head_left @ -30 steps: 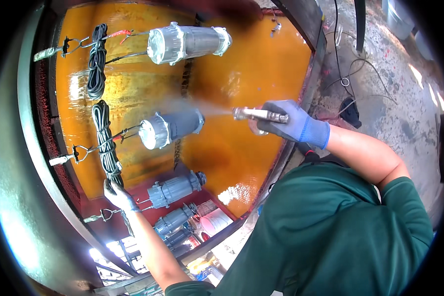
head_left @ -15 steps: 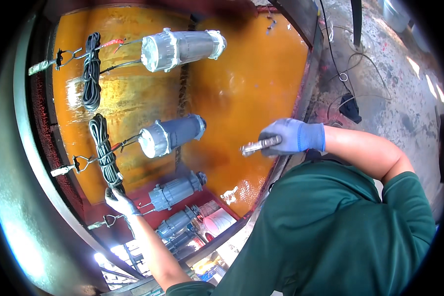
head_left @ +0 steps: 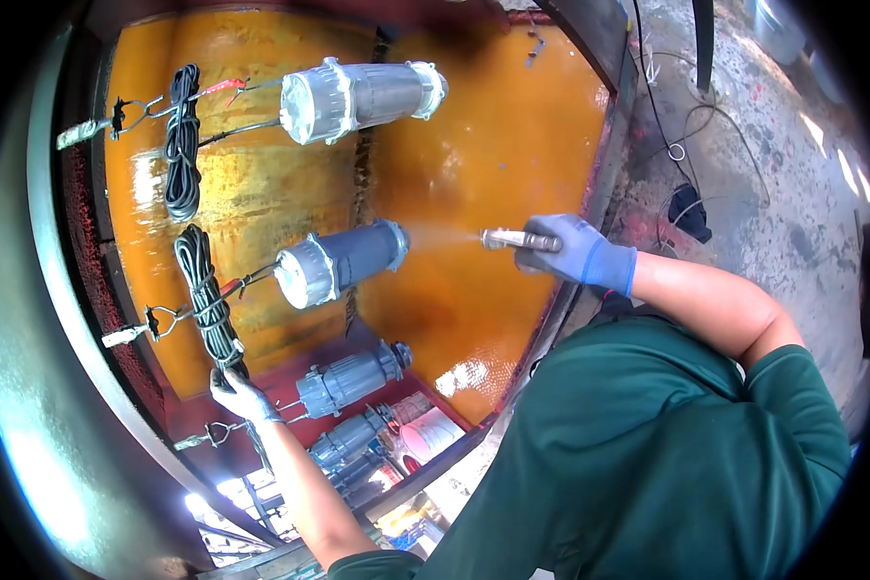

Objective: The person spray paints hanging cylindrical parts with a spray gun while turning them by hand, presses buttons on a control panel, and spray paints additional hanging parts.

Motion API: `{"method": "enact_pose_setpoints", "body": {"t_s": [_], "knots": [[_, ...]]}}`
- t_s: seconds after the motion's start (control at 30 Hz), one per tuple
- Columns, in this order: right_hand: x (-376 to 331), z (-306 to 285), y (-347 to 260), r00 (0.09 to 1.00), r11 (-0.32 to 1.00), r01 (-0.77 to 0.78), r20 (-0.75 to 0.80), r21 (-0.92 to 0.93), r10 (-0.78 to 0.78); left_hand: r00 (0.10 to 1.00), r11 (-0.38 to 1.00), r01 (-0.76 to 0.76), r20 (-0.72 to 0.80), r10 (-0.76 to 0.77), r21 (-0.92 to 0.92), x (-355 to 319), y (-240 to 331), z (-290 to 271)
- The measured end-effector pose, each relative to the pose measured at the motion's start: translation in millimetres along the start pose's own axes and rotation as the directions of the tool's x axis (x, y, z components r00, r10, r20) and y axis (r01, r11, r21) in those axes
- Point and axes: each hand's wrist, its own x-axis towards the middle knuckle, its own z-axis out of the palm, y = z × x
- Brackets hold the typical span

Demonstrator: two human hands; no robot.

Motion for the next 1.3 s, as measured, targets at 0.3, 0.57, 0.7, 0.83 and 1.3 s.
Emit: {"method": "enact_pose_setpoints", "body": {"t_s": [0.3, 0.57, 0.7, 0.83, 1.3], "knots": [[16.5, -3.2, 1.9, 0.991, 0.962, 0.082, -0.12, 0.261, -0.052, 1.0, 0.997, -0.016, -0.002, 0.016, 0.07, 1.0, -0.2, 3.7], [19.8, -10.1, 5.5, 0.995, 0.978, 0.067, -0.084, 0.198, -0.051, 0.989, 0.989, 0.147, 0.007, -0.147, 0.015, 17.9, 1.1, -0.3], [17.8, -15.5, -4.7, 0.963, 0.979, 0.176, 0.226, -0.106, -0.149, 0.988, 0.987, 0.152, -0.027, -0.153, -0.041, 21.8, 22.3, 3.1], [24.8, -23.9, -2.6, 0.989, 0.978, 0.098, 0.094, 0.185, -0.117, 0.989, 0.947, 0.145, 0.028, -0.143, -0.287, 17.1, 85.3, 22.6], [58.0, -85.4, -135.6, 0.982, 0.976, 0.173, 0.104, -0.134, -0.16, 0.99, 0.872, 0.031, 0.138, 0.042, -0.488, 0.1, 212.7, 48.8]]}}
